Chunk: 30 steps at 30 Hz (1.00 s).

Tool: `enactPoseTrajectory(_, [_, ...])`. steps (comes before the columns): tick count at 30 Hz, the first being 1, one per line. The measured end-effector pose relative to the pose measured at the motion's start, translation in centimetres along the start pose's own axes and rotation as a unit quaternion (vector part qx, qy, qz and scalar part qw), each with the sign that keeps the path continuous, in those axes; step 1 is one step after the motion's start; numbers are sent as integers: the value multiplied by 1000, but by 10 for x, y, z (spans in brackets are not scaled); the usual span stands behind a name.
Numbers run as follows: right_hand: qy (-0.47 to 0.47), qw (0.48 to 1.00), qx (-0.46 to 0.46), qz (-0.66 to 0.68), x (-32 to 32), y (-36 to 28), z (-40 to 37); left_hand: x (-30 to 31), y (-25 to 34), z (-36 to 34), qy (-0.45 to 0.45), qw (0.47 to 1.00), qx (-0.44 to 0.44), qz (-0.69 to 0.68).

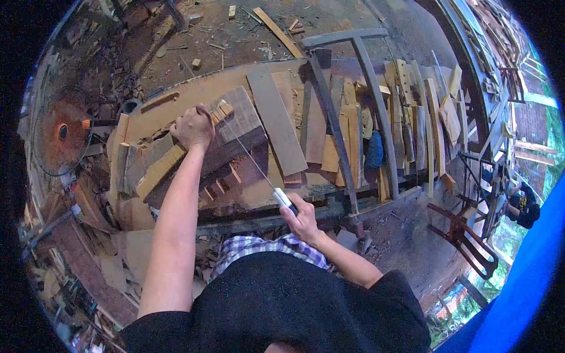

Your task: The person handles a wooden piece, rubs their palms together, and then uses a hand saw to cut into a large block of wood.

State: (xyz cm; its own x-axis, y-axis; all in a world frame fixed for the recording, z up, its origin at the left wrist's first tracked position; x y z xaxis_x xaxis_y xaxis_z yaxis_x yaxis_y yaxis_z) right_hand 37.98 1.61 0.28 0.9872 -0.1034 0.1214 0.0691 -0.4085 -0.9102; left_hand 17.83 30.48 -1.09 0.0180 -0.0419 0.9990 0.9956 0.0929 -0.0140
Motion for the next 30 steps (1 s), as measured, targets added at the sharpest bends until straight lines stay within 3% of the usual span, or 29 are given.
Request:
enactPoseTrajectory(7, [24, 997, 64, -35, -17, -15, 12, -5, -6, 0, -4, 1000, 29, -1])
enactPoseTrajectory(25, [21, 993, 48, -106, -22, -31, 0, -24, -11, 3, -7, 1000, 17, 18])
enactPoseTrajectory(30, [18, 997, -9, -71, -36, -23, 31, -9, -6, 0, 21, 999, 11, 29])
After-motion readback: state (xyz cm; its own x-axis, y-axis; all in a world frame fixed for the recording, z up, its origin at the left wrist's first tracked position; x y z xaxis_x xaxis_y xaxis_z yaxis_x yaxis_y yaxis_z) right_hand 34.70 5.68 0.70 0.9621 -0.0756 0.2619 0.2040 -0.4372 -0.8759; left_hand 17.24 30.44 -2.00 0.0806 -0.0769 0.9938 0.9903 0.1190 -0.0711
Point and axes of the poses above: each hand's wrist, its own z-axis towards the middle knuckle, its own x-axis out of the back of the hand, y = z × x, the point moved 9 cm from there along z, towards the middle knuckle, and after that the axes turned 5 degrees about z, right-handed, at the moved point
